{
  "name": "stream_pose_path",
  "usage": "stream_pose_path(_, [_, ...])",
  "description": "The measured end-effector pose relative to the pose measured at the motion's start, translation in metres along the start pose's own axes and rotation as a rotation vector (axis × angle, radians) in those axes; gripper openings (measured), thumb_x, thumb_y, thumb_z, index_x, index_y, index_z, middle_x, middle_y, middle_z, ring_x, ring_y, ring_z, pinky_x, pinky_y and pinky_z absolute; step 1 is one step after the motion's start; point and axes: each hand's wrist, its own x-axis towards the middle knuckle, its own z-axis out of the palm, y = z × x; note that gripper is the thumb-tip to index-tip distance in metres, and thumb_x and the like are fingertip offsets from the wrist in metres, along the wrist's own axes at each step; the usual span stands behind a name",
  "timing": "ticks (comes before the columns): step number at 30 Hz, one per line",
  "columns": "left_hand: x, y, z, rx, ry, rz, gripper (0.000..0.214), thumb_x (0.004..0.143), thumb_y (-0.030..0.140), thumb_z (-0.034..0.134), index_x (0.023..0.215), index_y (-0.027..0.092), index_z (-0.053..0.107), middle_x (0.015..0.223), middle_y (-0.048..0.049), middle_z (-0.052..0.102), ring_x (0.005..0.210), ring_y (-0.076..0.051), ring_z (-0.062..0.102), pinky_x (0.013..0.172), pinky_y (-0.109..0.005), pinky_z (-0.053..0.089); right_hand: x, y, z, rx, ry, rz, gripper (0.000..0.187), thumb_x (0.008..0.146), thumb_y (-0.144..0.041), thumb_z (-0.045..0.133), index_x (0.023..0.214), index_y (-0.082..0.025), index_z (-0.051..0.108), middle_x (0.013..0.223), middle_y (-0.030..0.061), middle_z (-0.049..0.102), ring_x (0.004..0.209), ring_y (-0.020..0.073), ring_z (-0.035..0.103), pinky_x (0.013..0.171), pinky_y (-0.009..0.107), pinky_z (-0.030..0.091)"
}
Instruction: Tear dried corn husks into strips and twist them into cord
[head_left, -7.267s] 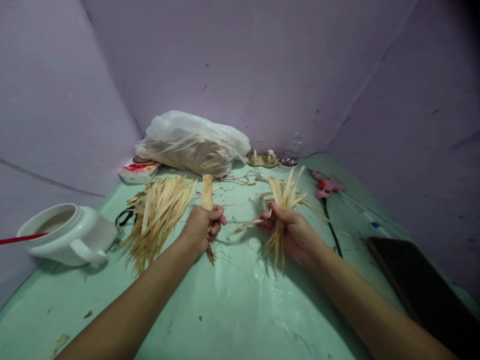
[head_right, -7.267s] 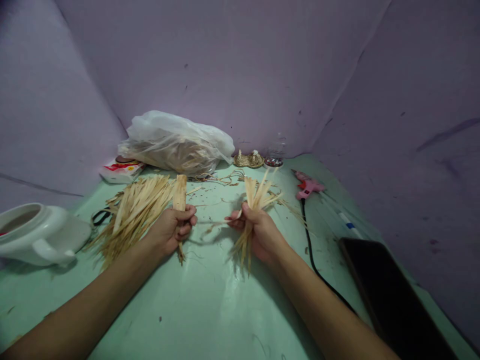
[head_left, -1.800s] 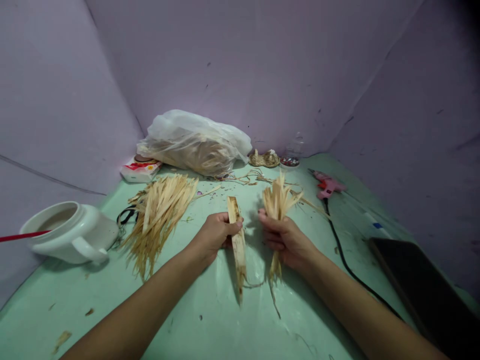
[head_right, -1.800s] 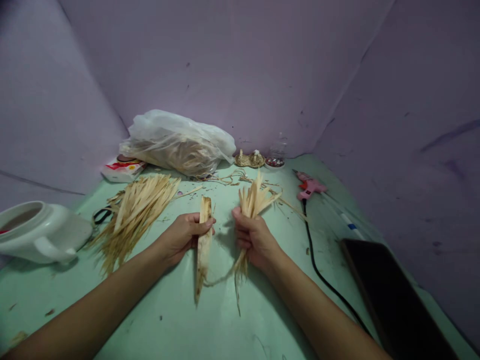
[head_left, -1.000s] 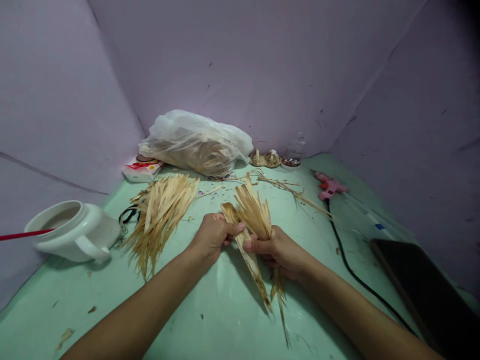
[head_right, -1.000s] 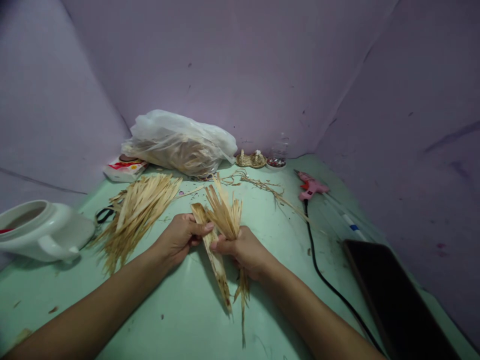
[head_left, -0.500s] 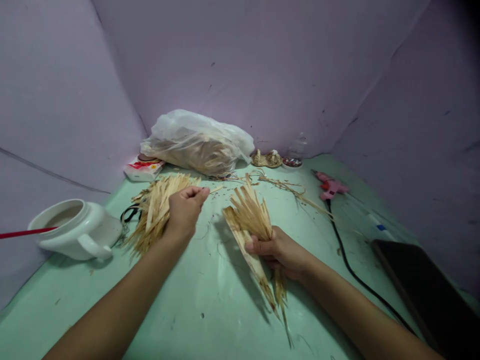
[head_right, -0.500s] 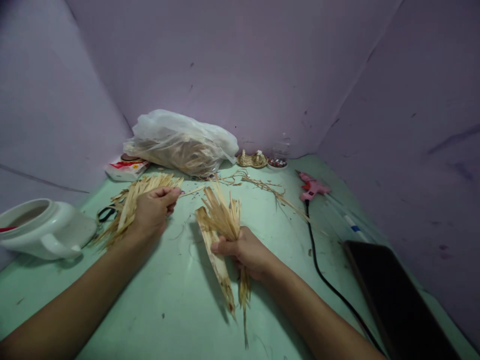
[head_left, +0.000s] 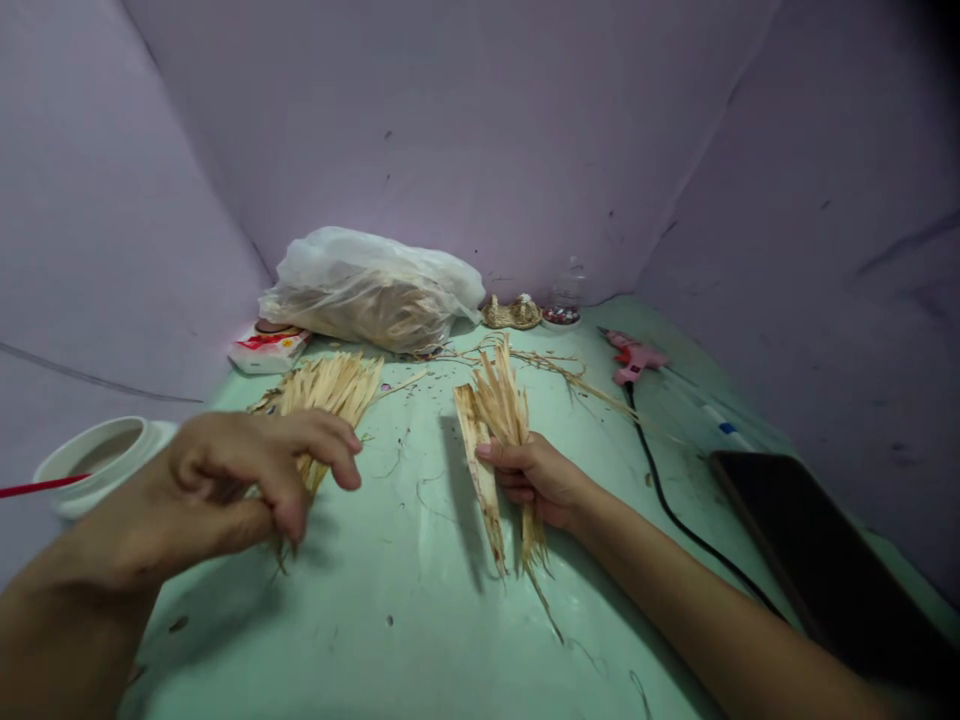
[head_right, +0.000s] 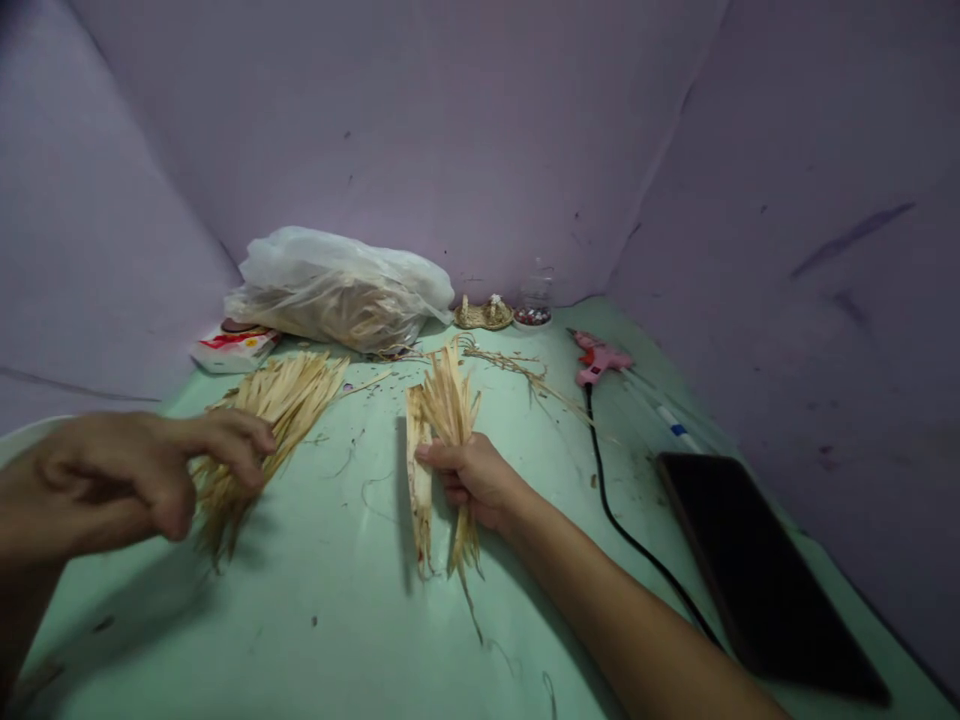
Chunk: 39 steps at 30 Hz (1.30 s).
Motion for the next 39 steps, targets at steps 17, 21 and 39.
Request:
stream_pose_path(17, [0.036,-0.023,0.055,0.374,0.046,-0.427,0.059,0.085,0.05,0.028,0.132,0.018,0.04,0.14,-0.007,0.037,0.128,-0.02,0.033,0.106,-0.036,0.023,0.002,0.002,0.002,0.203,0.199,-0.243,0.038,0.057,-0.028,0.071,0.059,-0.019,0.034,0.045,-0.0124,0.019,0.039,0.0015,0.014,0.032,0.014,0.011])
stream_pose_path(21, [0.097,-0.053,0.096,0.543,0.067,-0.487,0.066,0.088,0.042,0.017,0.136,-0.004,0.025,0.144,-0.0208,0.022,0.134,-0.024,0.019,0.108,-0.037,0.014,0.008,0.001,-0.005,0.332,0.34,-0.383,0.039,0.058,-0.029,0.071,0.06,-0.02,0.033,0.044,-0.0129,0.018,0.038,0.0017,0.013,0.031,0.015,0.011])
stream_pose_path(39, [-0.034,-0.034,0.17,0.946,0.142,-0.607,0.07,0.083,0.049,0.026,0.134,0.002,0.033,0.142,-0.0192,0.024,0.132,-0.03,0.021,0.104,-0.047,0.025,0.006,0.003,-0.002,0.258,0.345,-0.403,0.035,0.058,-0.03,0.07,0.059,-0.02,0.037,0.042,-0.0122,0.024,0.035,0.0021,0.019,0.03,0.016,0.016])
